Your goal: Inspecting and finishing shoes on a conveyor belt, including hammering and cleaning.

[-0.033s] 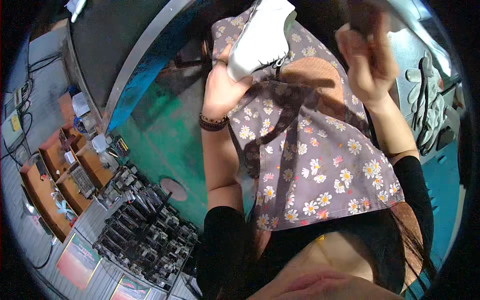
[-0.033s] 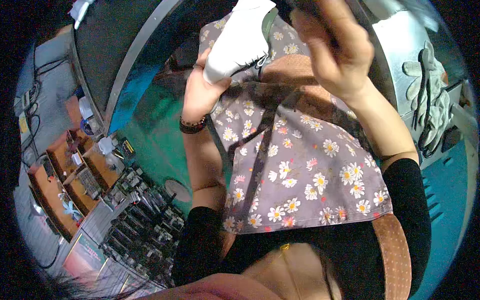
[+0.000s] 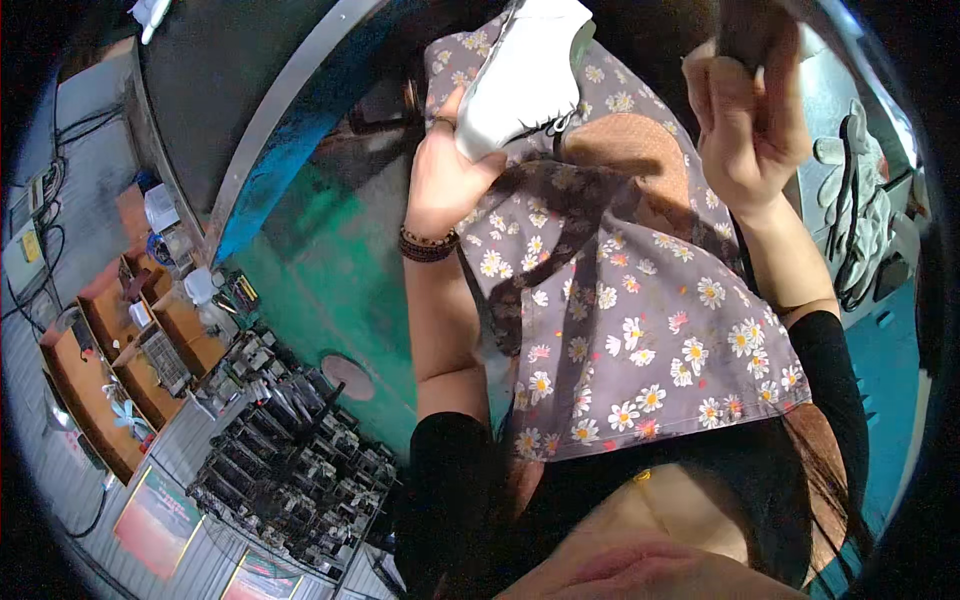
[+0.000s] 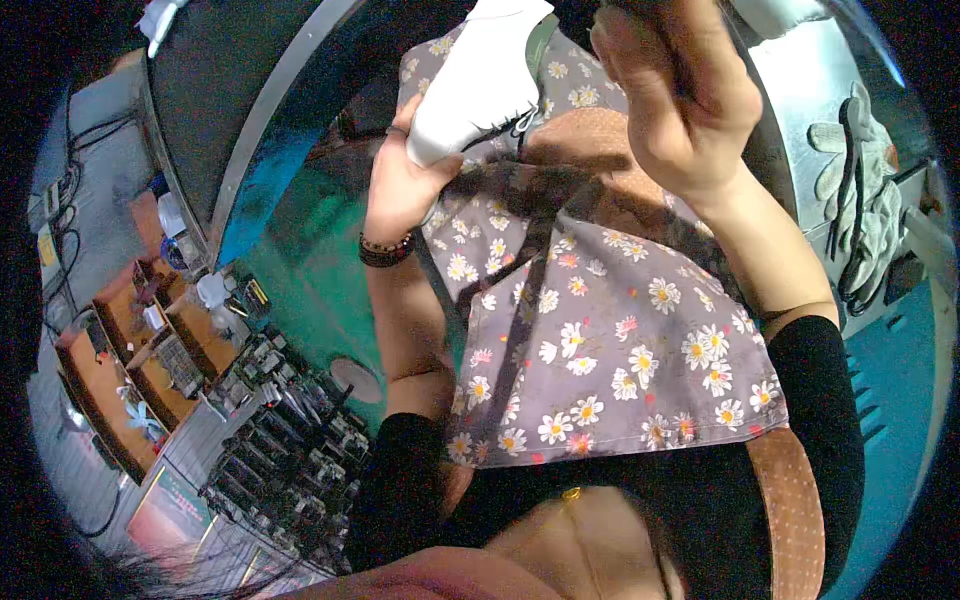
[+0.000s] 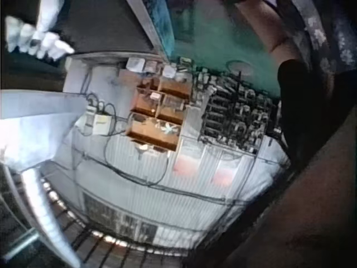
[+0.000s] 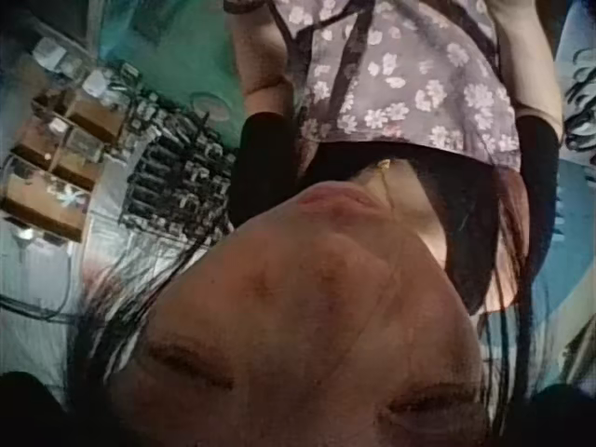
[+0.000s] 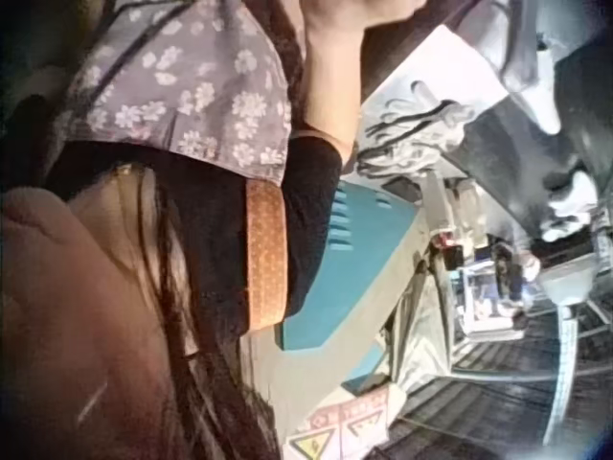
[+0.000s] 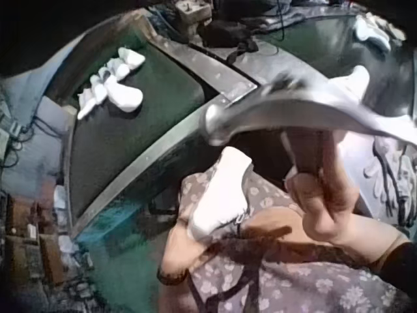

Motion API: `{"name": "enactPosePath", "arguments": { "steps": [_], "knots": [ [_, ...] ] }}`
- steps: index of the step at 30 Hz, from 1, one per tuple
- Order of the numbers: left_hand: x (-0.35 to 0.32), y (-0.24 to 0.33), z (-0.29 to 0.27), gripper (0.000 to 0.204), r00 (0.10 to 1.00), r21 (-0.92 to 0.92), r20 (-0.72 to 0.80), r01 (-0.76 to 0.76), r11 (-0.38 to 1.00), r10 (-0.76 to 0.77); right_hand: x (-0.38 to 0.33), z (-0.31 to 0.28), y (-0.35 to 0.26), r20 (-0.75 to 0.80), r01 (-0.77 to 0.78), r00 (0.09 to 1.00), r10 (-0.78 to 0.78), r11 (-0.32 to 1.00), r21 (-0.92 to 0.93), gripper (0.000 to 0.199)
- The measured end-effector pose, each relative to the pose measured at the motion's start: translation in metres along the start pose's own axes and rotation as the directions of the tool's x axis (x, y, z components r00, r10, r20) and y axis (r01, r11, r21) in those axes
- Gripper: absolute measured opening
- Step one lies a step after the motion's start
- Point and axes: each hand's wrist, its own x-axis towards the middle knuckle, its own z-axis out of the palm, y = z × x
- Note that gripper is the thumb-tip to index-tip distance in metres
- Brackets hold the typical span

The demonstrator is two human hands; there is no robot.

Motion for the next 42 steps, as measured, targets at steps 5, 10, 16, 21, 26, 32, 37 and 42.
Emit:
{"name": "enactPosePath", "arguments": {
  "steps": [5,10,16,21,26,32,37,42],
  "knots": [
    [-0.004,-0.006,0.007,0.077,0.996,-0.039,-0.074,0.041,0.998,-0.044,-0.006,0.023,0.01,0.614,-0.022,0.657,0.436,0.826,-0.563,0.046],
    [-0.009,-0.005,0.01,0.077,0.987,0.057,-0.125,0.107,0.993,-0.099,0.013,0.036,-0.01,0.42,-0.029,0.896,0.145,0.962,-0.272,0.042],
    [-0.034,-0.013,0.032,0.07,0.907,0.233,-0.405,-0.023,0.972,0.118,0.004,0.04,-0.009,0.615,-0.089,0.65,0.446,0.848,-0.522,0.046],
    [-0.03,-0.016,0.035,0.072,0.874,0.294,-0.424,-0.116,0.949,0.239,0.015,0.048,-0.016,0.403,0.063,0.915,0.034,0.973,-0.223,0.063],
    [-0.034,-0.016,0.046,0.06,0.886,0.324,-0.443,0.012,0.946,0.141,0.005,0.046,-0.014,0.671,0.151,0.656,0.345,0.811,-0.565,0.07],
    [-0.029,-0.027,0.05,0.063,0.816,0.165,-0.502,-0.234,0.958,0.285,-0.001,0.045,-0.028,0.683,0.164,0.7,0.209,0.884,-0.438,0.069],
    [-0.033,-0.023,0.045,0.074,0.875,0.324,-0.422,-0.1,0.941,0.238,0.002,0.036,-0.021,0.704,0.026,0.638,0.311,0.905,-0.424,0.054],
    [-0.029,-0.001,0.036,0.092,0.932,0.181,-0.345,-0.048,0.982,0.109,0.001,0.028,0.015,0.511,-0.048,0.821,0.254,0.923,-0.381,0.049]
  ]
}}
